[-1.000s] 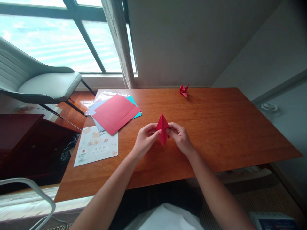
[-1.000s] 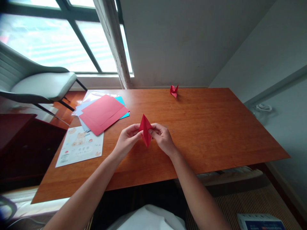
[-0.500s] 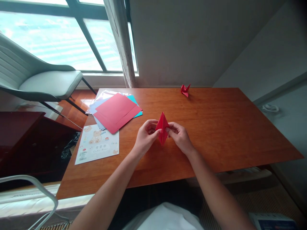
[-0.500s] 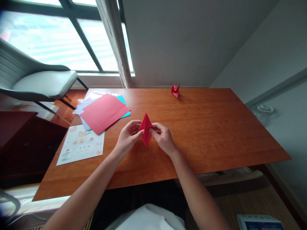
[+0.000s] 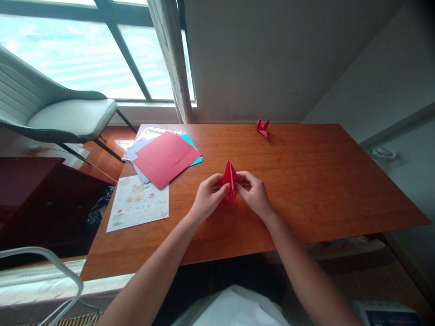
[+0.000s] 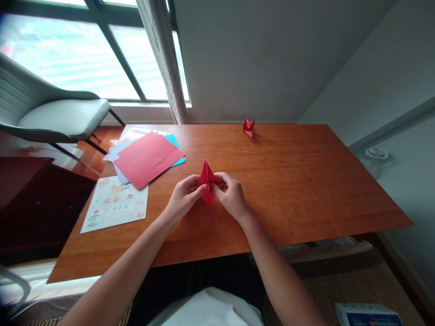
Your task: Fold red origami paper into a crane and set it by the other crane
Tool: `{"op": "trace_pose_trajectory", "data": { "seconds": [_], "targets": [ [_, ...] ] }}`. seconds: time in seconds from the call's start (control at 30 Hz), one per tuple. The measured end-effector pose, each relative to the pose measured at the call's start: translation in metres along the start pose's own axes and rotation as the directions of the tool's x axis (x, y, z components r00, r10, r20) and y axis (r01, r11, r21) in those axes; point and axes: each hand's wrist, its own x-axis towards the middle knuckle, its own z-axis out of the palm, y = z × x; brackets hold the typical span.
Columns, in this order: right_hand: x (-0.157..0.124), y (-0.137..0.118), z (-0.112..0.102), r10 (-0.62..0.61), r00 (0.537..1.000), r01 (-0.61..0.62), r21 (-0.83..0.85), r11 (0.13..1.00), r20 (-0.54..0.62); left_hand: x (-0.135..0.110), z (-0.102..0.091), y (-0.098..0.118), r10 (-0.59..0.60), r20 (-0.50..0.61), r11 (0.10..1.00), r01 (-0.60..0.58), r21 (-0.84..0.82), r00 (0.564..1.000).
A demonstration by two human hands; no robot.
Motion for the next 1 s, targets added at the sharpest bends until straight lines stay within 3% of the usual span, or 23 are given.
{"op": "trace_pose_trajectory", "data": {
  "seconds": [0.3,0.47,0.63,0.8,0.9,1.0],
  "targets": [
    [-0.003,-0.014,-0.004,-0.049,0.997,0.057,-0.144,0.988,0.058,-0.001,0.000,-0.003,0.041,-0.076,0.986,-0.028,0.163,0.996],
    [-0.001,-0.009,-0.003,0.009,0.999,-0.010,-0.047,0.999,-0.034,-0.001,0.001,0.002,-0.015,-0.066,1.000,0.015,0.005,0.998],
    [0.000,-0.009,-0.003,0.105,0.994,-0.106,0.100,0.989,0.012,-0.002,0.002,0.006,-0.082,-0.046,0.993,0.077,-0.089,0.996],
    [-0.001,-0.014,-0.005,0.090,0.993,-0.097,0.094,0.991,0.077,-0.003,0.000,0.002,-0.121,0.079,0.993,0.119,0.025,0.990],
    [-0.001,-0.014,-0.007,0.074,0.997,-0.075,0.076,0.994,0.024,-0.004,-0.001,0.000,-0.146,0.219,0.982,0.115,0.149,0.965],
    [0.000,-0.012,-0.008,0.074,0.995,-0.066,0.113,0.991,-0.065,-0.005,0.001,0.000,-0.159,0.269,0.977,0.112,0.183,0.950]
  ]
}}
